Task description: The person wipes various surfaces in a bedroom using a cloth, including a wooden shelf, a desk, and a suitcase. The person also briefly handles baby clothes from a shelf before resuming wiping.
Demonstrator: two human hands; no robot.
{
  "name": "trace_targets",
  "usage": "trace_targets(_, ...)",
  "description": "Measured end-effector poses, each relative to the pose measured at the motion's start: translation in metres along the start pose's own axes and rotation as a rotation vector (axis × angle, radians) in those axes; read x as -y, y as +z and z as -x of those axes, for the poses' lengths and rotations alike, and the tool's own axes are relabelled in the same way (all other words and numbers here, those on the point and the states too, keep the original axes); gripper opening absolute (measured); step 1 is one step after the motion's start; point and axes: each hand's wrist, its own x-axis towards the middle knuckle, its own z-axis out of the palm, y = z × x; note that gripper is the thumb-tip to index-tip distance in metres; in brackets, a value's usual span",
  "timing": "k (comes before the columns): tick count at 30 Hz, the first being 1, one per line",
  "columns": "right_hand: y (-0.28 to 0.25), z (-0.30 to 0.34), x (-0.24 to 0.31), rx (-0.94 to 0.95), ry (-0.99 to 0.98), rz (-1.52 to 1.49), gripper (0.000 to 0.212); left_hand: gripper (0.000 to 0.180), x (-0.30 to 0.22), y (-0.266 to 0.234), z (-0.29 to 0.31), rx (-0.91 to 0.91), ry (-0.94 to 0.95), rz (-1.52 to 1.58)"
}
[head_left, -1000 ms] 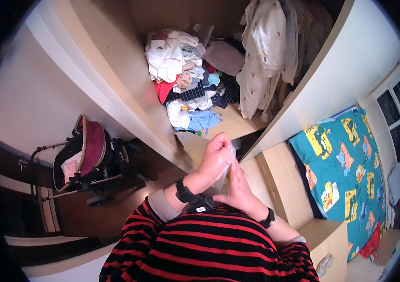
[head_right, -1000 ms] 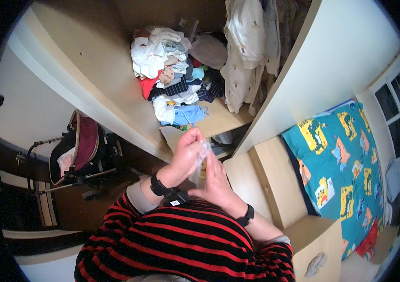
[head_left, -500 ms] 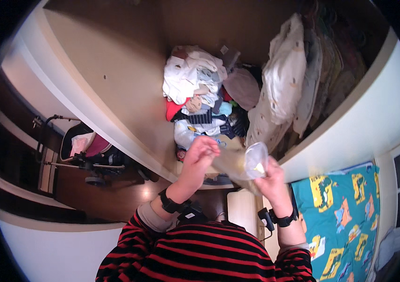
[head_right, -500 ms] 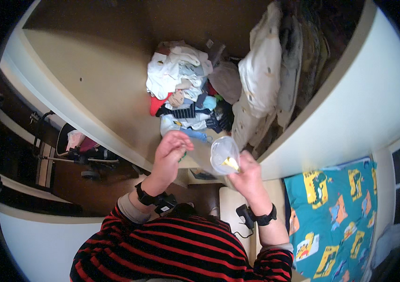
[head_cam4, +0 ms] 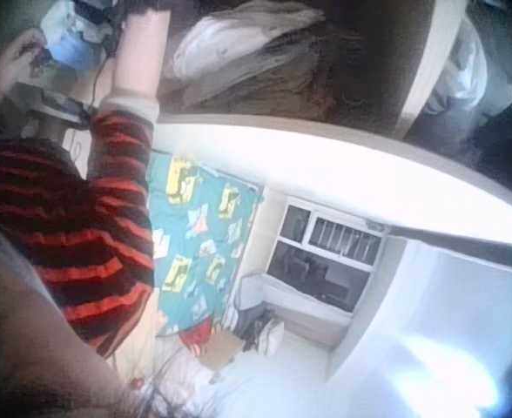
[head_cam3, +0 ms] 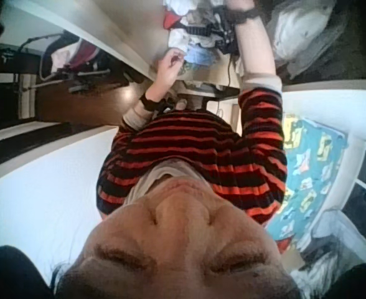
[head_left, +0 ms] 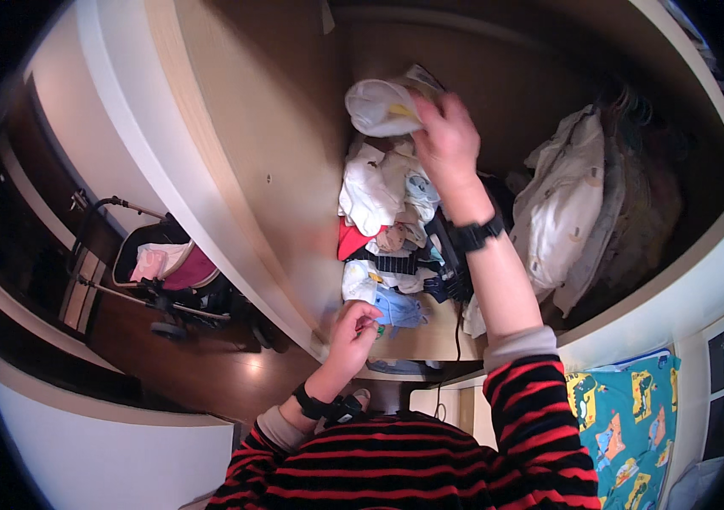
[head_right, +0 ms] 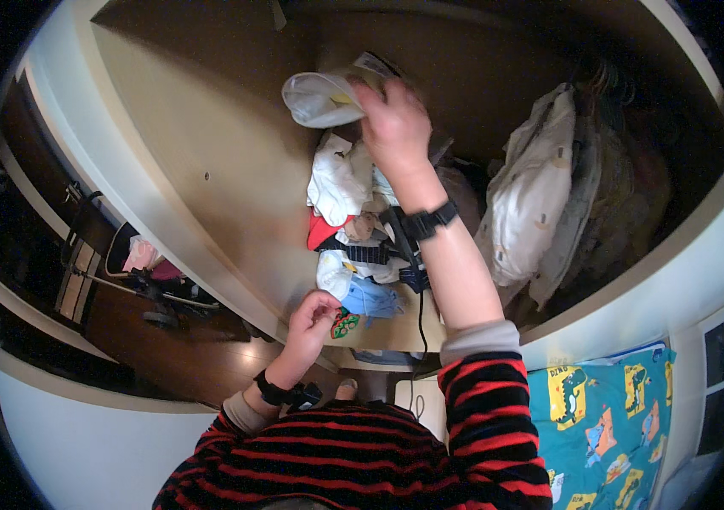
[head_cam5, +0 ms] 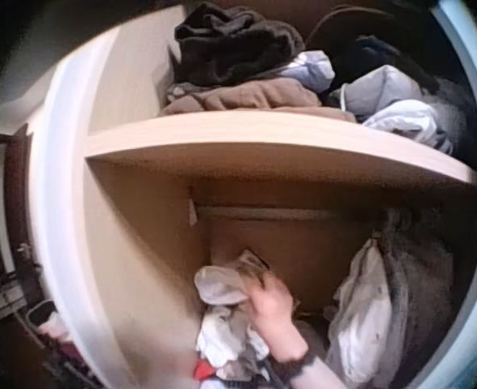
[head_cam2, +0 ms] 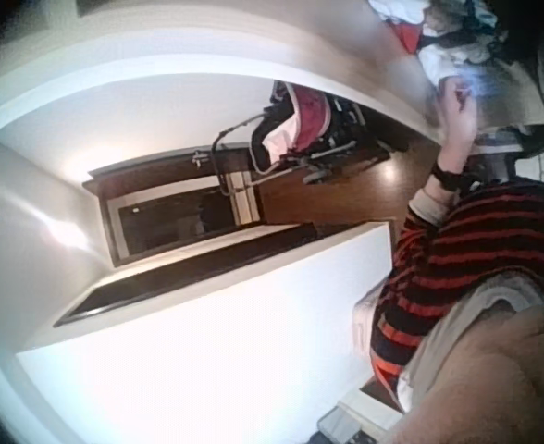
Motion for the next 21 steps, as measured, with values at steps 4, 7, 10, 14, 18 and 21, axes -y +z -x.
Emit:
trace_targets(4,0.102,0.041,-0.009,0.586,0.211,0.133,0.048,0.017,0.024,-0.015,-0.001,-0.011,-0.016,-0.05)
trace_targets(7,0.137,0.085,-0.006,0.876,0.121,0.076,0.048,0.016,0.04,-0.019,-0.007,0.036,-0.142,0.089)
trace_targets(10,0.14,0.083,-0.001,0.984,0.099,0.01,0.048,0.026,0.053,-0.009,-0.023,0.043,-0.287,0.295)
trace_targets(14,0.082,0.077,-0.012,0.662,0.222,-0.194,0.048,0.024,0.077,0.017,-0.059,-0.041,-0.456,0.683)
trace_targets(18,-0.012,0.19,-0.022,0.123,0.693,-0.429,0.025,0.039,0.102,0.045,-0.097,-0.097,-0.665,0.866)
trace_targets(21,-0.046,0.308,-0.002,0.446,1.29,-0.416,0.015,0.061,0.107,0.065,-0.121,-0.146,-0.794,0.902)
